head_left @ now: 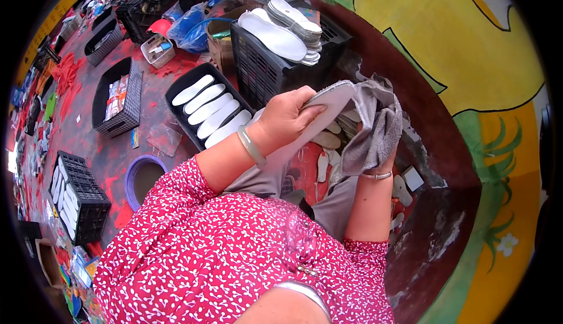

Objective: The person wipes white shoe insoles with a cloth, stacks them in a crate, and ties a stack of insoles with a string.

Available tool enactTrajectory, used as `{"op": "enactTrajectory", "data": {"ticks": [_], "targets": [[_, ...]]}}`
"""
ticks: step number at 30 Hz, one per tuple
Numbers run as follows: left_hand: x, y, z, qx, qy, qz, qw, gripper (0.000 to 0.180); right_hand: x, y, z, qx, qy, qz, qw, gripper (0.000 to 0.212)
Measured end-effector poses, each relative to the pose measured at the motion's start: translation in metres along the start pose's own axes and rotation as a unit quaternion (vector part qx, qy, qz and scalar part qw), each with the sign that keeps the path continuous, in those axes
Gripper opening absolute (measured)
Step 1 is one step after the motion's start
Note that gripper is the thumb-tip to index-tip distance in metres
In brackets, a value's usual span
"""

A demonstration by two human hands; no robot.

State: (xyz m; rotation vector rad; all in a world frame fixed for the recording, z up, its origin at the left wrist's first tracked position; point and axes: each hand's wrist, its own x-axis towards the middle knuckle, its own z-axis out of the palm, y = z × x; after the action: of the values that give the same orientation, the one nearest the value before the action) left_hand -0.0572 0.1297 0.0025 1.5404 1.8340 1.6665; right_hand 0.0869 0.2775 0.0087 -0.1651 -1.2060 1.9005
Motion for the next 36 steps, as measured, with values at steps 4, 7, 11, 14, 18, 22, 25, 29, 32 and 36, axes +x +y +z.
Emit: {"op": "enactTrajectory", "data": {"ticks": [4,7,11,14,18,22,25,29,32,36], "targets": [[-0.004,0.003,0.012,0.174,0.014,0.155,0.972,0.017,-0.012,-0.012,0.022,0.086,-0.043,0.132,0.987,0.047],[-0.008,0.008,0.020,0.219,-0.002,0.185,0.958,0.021,-0.019,0.008,0.028,-0.200,-0.015,0.020,0.979,0.057],[-0.014,0.007,0.026,0.259,-0.029,0.211,0.942,0.013,-0.020,0.022,0.022,-0.302,0.034,-0.048,0.951,0.039],[-0.017,0.007,0.028,0.249,-0.029,0.218,0.943,0.014,-0.022,0.027,0.019,-0.372,0.065,-0.104,0.920,0.024],[-0.018,0.011,0.027,0.227,-0.027,0.221,0.948,0.016,-0.021,0.024,0.013,-0.342,0.085,-0.090,0.931,0.024],[-0.020,0.009,0.025,0.200,-0.039,0.213,0.956,0.013,-0.013,0.014,0.003,-0.115,0.110,0.011,0.987,0.023],[-0.023,0.007,0.022,0.031,0.008,0.144,0.989,0.012,-0.012,0.009,-0.005,-0.052,0.112,0.077,0.989,0.022],[-0.009,0.001,0.008,-0.363,0.069,-0.114,0.922,0.016,-0.018,0.011,-0.029,0.056,0.088,0.145,0.984,0.028],[0.001,-0.006,0.008,-0.406,0.079,-0.147,0.899,0.017,-0.022,0.006,-0.017,0.096,0.081,0.196,0.972,0.033],[-0.006,-0.013,0.023,-0.331,0.058,-0.149,0.930,0.016,-0.024,0.011,0.023,0.035,0.005,0.240,0.970,0.032]]}}
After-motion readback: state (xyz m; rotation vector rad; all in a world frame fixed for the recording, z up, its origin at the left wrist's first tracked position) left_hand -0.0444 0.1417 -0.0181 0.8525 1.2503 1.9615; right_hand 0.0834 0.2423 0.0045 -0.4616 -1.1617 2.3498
